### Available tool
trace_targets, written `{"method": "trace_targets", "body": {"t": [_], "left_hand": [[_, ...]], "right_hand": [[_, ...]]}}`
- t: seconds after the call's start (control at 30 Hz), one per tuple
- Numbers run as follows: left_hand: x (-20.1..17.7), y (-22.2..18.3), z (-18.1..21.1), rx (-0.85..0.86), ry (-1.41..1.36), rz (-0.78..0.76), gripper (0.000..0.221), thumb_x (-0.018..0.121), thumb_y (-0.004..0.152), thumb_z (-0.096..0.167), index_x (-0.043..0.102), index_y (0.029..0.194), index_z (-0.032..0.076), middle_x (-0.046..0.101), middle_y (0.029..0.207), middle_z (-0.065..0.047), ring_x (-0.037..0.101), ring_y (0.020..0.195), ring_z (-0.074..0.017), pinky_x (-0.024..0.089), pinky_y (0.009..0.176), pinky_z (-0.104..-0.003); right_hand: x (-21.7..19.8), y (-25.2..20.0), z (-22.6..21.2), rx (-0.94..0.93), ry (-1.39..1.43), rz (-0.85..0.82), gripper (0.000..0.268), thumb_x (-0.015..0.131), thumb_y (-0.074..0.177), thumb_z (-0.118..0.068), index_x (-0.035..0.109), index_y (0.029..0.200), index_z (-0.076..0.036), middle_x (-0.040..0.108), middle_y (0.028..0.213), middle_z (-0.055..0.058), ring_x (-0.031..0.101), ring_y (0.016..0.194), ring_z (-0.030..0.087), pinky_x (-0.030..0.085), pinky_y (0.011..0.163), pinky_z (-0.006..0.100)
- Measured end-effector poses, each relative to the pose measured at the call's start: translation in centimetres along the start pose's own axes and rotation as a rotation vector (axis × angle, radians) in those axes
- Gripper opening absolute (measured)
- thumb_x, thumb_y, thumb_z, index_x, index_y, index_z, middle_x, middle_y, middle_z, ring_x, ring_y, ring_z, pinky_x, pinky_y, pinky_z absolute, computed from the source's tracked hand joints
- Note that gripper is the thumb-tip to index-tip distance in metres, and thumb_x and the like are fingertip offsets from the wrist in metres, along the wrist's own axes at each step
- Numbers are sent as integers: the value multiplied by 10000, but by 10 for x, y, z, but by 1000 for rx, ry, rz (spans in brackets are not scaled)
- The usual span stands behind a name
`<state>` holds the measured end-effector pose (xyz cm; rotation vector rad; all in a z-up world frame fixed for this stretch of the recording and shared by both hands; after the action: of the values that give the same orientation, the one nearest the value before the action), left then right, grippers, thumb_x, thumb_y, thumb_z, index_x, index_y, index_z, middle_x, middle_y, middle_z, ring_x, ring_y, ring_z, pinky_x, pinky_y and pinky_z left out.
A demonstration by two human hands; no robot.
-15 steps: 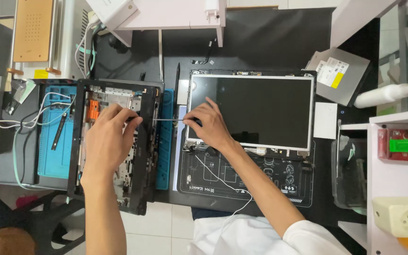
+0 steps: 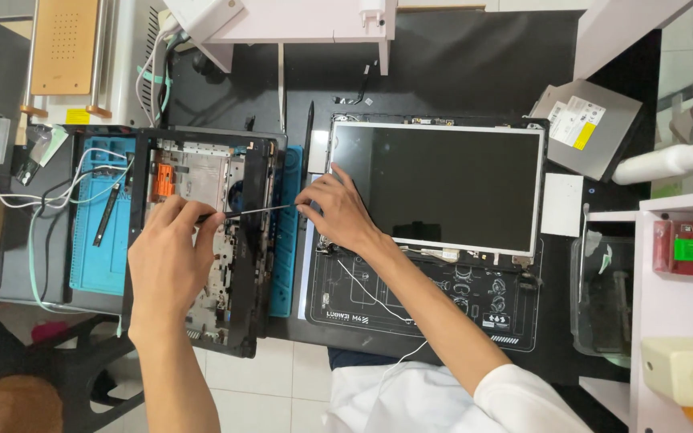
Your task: The person repairs a laptop at a workbench. They use a screwdriver to unscrew components near the detached screen, disconnect a cable, lift the screen panel away from the chassis, reposition the laptop body, and handle the keyboard and base cover while working on the internal parts.
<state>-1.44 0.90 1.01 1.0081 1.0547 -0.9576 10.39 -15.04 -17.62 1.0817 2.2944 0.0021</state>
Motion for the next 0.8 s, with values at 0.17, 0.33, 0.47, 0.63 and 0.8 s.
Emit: {"method": "trace_targets", "body": {"t": [0.17, 0.33, 0.47, 0.63, 0.8], "left_hand": [[-3, -6, 3, -5, 25, 19, 169, 689, 1013, 237, 697, 963, 75, 655, 898, -71, 645, 875, -307, 496, 712, -417], [21, -31, 9, -143, -5, -7, 209, 643, 1059, 262, 666, 998, 63, 678, 785, -129, 642, 709, -366, 476, 618, -478], [70, -57, 37, -316, -363, -14, 188, 615, 1040, 209, 619, 1075, 24, 686, 755, -161, 668, 648, -340, 484, 579, -453], [120, -77, 78, -330, -597, 57, 229, 662, 966, 120, 629, 1155, -4, 732, 954, -189, 727, 726, -295, 549, 639, -370], [148, -86, 78, -346, -591, 80, 241, 665, 967, 71, 667, 1194, -9, 722, 1008, -199, 707, 764, -295, 547, 683, -357]], "right_hand": [[-5, -2, 4, -3, 33, -1, 70, 706, 900, -112, 748, 947, -80, 731, 912, 54, 669, 1029, 218, 236, 1255, 540], [-28, -18, 6, 90, 173, 64, 129, 642, 967, -53, 722, 1068, -65, 732, 1003, 76, 699, 984, 234, 318, 1292, 507], [-50, -38, -7, 60, 66, 63, 135, 689, 918, -64, 722, 1049, -63, 706, 1103, 70, 662, 1122, 268, 336, 1250, 511], [-52, -61, -9, 8, -32, 32, 137, 733, 873, -85, 735, 1010, -75, 674, 1180, 53, 583, 1315, 281, 320, 1250, 506], [-50, -64, -11, 9, -64, 14, 135, 762, 850, -114, 746, 983, -101, 665, 1217, 52, 533, 1359, 276, 285, 1245, 512]]}}
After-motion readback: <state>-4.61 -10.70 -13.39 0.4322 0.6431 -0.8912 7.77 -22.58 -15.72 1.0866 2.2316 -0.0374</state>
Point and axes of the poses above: each hand's wrist, its own y-axis towards the middle knuckle, its own x-axis out of the palm, z = x × y, the point moved 2 cm from there along y, towards the middle knuckle
